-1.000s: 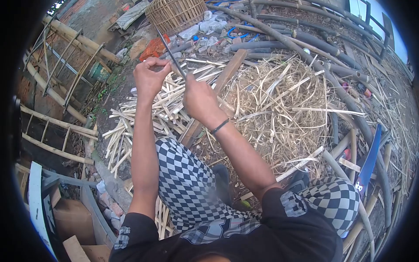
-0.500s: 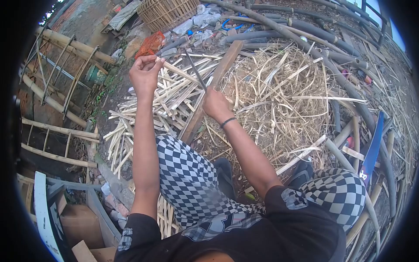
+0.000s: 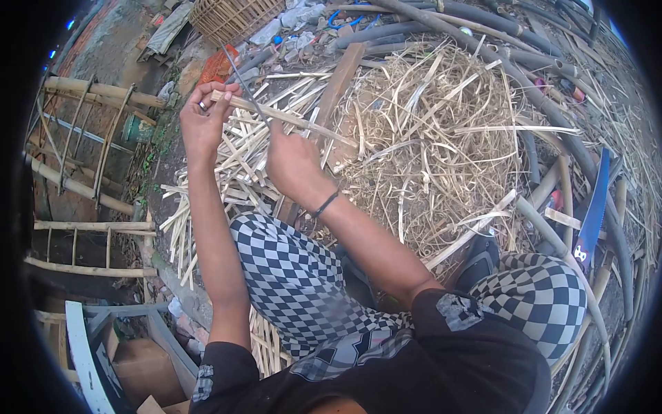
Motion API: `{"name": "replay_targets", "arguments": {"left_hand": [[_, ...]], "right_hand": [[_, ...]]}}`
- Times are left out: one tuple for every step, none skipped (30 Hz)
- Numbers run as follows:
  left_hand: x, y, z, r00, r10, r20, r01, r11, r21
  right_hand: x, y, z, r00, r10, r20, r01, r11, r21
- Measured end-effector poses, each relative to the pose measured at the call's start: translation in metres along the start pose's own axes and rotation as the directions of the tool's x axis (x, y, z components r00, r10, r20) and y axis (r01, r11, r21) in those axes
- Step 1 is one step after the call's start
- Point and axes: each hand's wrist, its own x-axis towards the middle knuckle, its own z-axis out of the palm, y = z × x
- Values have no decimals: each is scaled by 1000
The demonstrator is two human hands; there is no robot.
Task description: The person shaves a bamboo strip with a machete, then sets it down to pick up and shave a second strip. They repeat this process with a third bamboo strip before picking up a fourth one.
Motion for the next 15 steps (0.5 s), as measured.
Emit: {"name": "replay_targets", "arguments": {"left_hand": [[-4,6,1,999,26,27,-26,999,28],[-7,10,3,997,50,54,-53,997,56],[-9,11,5,996,72,52,-77,992,97],[-9,9,6,996,66,55,-71,992,102],[-8,6,5,997,60,49,-64,995,81],[-7,4,2,998,57,39,-59,996,63],[-4,-1,-4,998,46,34,-48,995,85],[-3,-7,-9,998,46,36,-49,995,92],[-3,-10,-12,1000,16,22,-17,998,62],[-2,-11,-11,1000,-12,12,12,1000,29],[-3,-13,-10,1000,-1,13,0,997,82],[-4,-10,-7,1000,-7,21,6,997,82],[-8,-4,-2,1000,6,20,-8,996,93],[-11,1,3,1000,21,22,-23,994,104],[-13,3,6,999,39,27,-41,996,79]], "right_hand": [[3,-6,-2,999,-37,-21,38,999,12],[6,-3,2,999,-29,-18,29,1000,11],[11,2,8,998,-23,-59,27,998,58],[14,9,15,995,-16,-99,27,994,106],[17,21,25,998,29,-63,-29,1000,2],[20,36,33,998,30,-59,-29,1000,9],[21,51,35,998,48,-51,-49,999,-5],[23,63,40,997,66,-47,-67,998,-21],[24,60,34,996,87,14,-87,996,1],[25,54,26,996,92,6,-92,996,2],[26,46,19,997,68,21,-67,998,-21],[23,35,13,998,52,47,-50,998,-45],[18,23,9,1000,16,21,-17,1000,24],[18,22,15,999,33,27,-34,999,24],[21,23,20,1000,31,-1,-31,998,61]]}}
